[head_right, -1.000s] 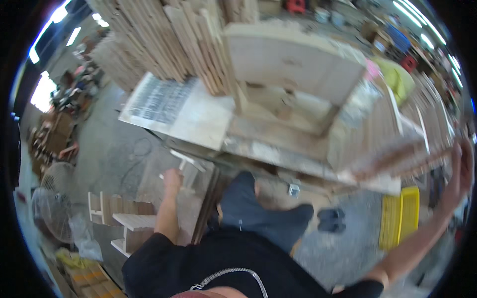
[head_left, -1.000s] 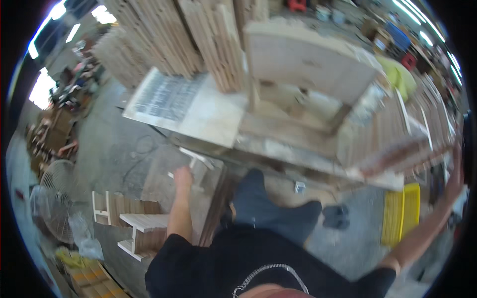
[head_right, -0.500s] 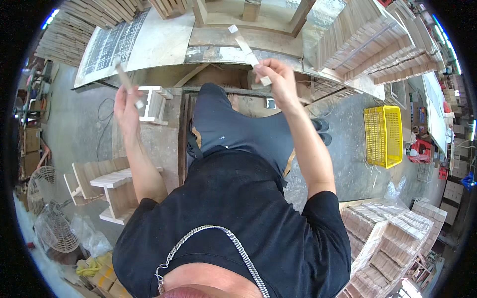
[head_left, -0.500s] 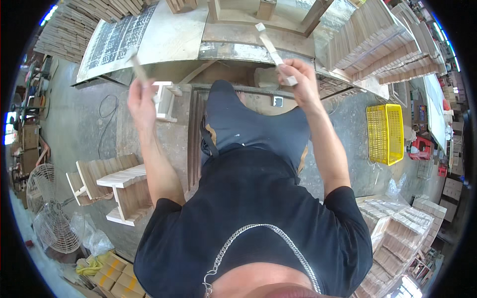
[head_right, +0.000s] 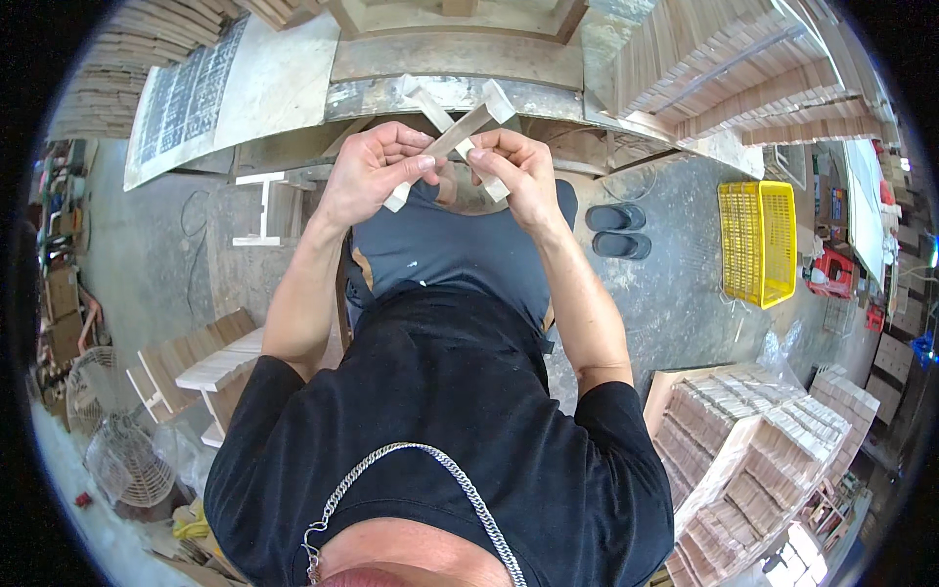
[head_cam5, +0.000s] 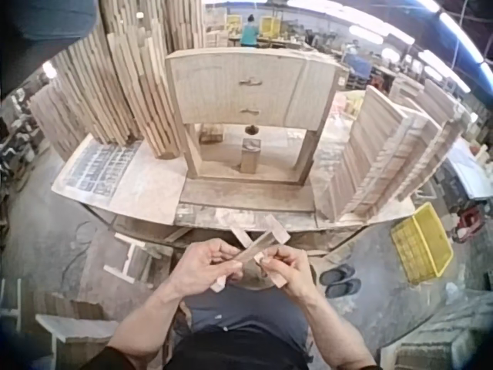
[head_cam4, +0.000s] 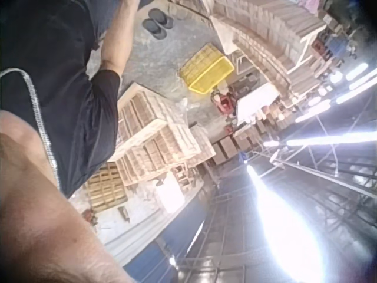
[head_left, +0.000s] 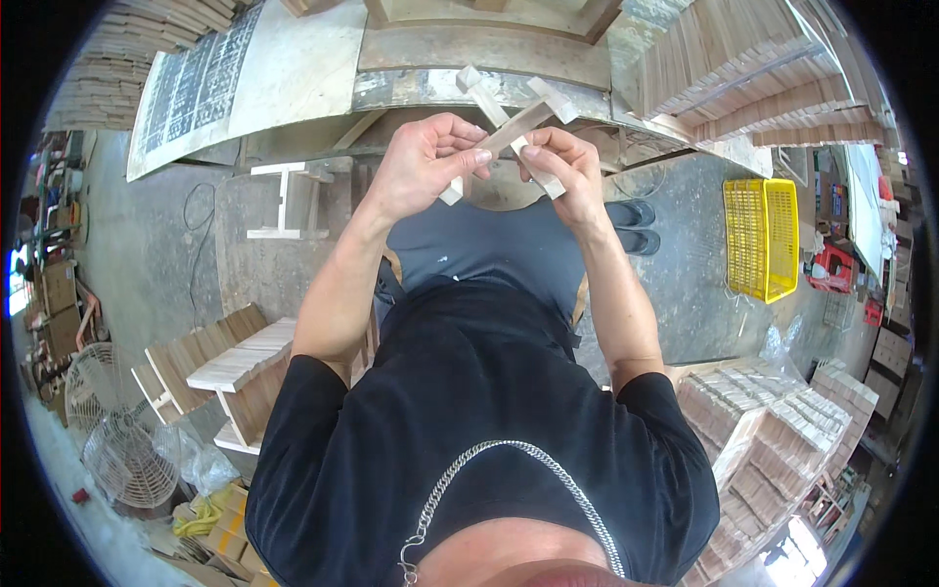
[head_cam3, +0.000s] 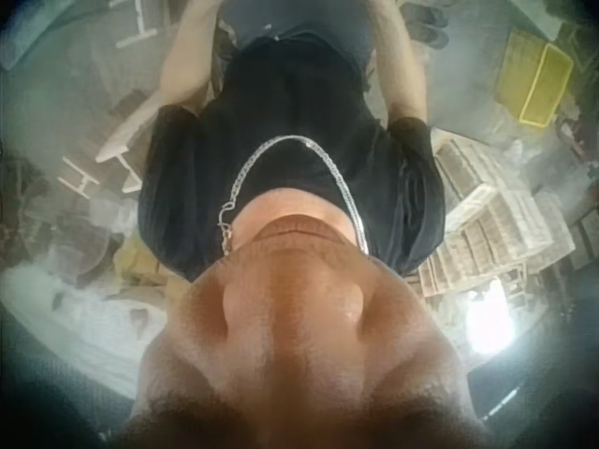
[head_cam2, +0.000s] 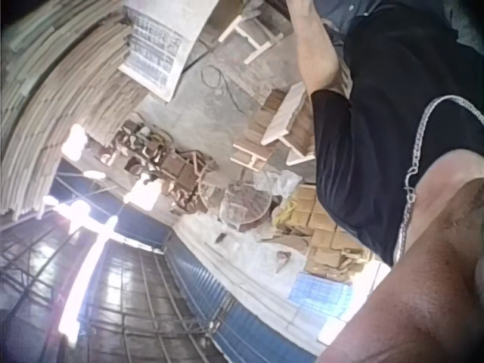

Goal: Applying glue to wood panels and assembling structural cross-joints for furniture components.

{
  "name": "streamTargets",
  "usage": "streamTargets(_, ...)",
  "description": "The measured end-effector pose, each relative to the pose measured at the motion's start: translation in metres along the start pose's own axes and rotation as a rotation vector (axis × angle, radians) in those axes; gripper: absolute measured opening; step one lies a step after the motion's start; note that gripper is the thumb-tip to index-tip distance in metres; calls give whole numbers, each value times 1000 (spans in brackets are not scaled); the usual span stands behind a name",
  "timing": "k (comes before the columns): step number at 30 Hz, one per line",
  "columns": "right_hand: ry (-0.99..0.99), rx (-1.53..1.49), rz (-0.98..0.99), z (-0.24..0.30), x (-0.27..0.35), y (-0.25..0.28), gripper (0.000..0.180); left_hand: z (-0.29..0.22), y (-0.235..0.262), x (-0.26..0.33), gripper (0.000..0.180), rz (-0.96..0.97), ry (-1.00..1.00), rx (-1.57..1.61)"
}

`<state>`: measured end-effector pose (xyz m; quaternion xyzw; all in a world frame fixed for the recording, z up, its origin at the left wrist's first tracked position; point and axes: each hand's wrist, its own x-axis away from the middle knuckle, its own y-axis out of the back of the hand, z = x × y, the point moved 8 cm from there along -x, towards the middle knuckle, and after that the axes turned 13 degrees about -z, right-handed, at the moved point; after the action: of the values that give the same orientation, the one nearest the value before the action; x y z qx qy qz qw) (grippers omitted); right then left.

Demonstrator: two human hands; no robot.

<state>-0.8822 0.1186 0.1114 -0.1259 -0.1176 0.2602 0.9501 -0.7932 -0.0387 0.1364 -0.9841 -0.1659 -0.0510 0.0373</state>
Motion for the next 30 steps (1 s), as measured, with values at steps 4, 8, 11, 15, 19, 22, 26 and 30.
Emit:
streamTargets(4, -35, 4, -11, -4, -3, 5, 18, 21, -3, -23, 28, 71, 99, 145)
streamTargets(8, -31, 28, -41, -8, -9, 6, 16, 33, -9, -31, 28, 153, 185, 188)
streamTargets(11, -2, 83, -37, -5, -14, 1, 16, 34, -7, -33, 29, 177, 192, 190)
streamTargets(15, 12, 35, -33, -7, -16, -3, 9, 28, -2, -35, 30, 208, 197, 167)
streamTargets(19, 60, 83, -79, -3, -7, -7, 10, 22, -5, -26, 32, 205, 218, 142)
streamTargets(22, 25, 50, -52, -5, -6, -5, 11, 21, -5, -30, 32, 248, 222, 128)
streamTargets(26, 39, 27, -39, -6, -7, -2, 8, 16, -5, -34, 33, 264, 171, -17)
streamTargets(30, 33, 14, -60, -15, -10, -1, 9, 19, -7, -40, 31, 251, 180, 23)
